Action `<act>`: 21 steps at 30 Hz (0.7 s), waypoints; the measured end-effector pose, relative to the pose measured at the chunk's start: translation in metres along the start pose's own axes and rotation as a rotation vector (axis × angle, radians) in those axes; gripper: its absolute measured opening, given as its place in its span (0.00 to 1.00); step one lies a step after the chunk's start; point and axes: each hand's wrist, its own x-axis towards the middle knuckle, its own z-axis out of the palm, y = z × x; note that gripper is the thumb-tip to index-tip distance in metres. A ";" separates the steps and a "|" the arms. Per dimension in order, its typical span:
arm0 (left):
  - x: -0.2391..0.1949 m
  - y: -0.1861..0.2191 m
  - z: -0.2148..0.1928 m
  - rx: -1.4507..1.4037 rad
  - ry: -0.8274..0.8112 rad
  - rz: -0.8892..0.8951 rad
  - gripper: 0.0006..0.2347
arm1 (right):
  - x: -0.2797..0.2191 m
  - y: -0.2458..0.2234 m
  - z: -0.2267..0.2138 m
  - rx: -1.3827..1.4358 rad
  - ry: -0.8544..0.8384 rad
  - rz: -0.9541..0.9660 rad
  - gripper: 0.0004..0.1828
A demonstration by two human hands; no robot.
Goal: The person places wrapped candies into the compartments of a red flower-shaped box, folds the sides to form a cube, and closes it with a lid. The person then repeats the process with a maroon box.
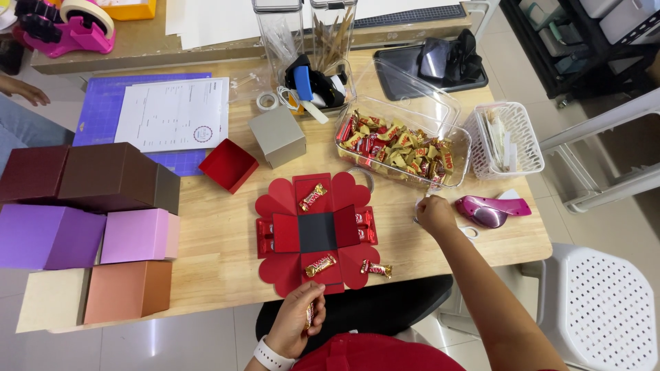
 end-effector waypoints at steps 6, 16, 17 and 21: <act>0.003 -0.004 -0.001 0.004 -0.001 0.005 0.12 | 0.002 0.004 -0.001 0.017 0.029 0.047 0.09; 0.001 -0.002 0.003 0.035 0.002 0.002 0.12 | -0.007 -0.011 -0.015 -0.069 -0.026 0.077 0.18; 0.001 -0.002 0.003 0.039 0.006 0.003 0.13 | -0.008 -0.008 -0.013 -0.036 -0.004 0.072 0.13; 0.000 0.000 0.002 0.054 0.040 -0.022 0.13 | -0.011 -0.009 -0.014 -0.046 -0.031 -0.004 0.21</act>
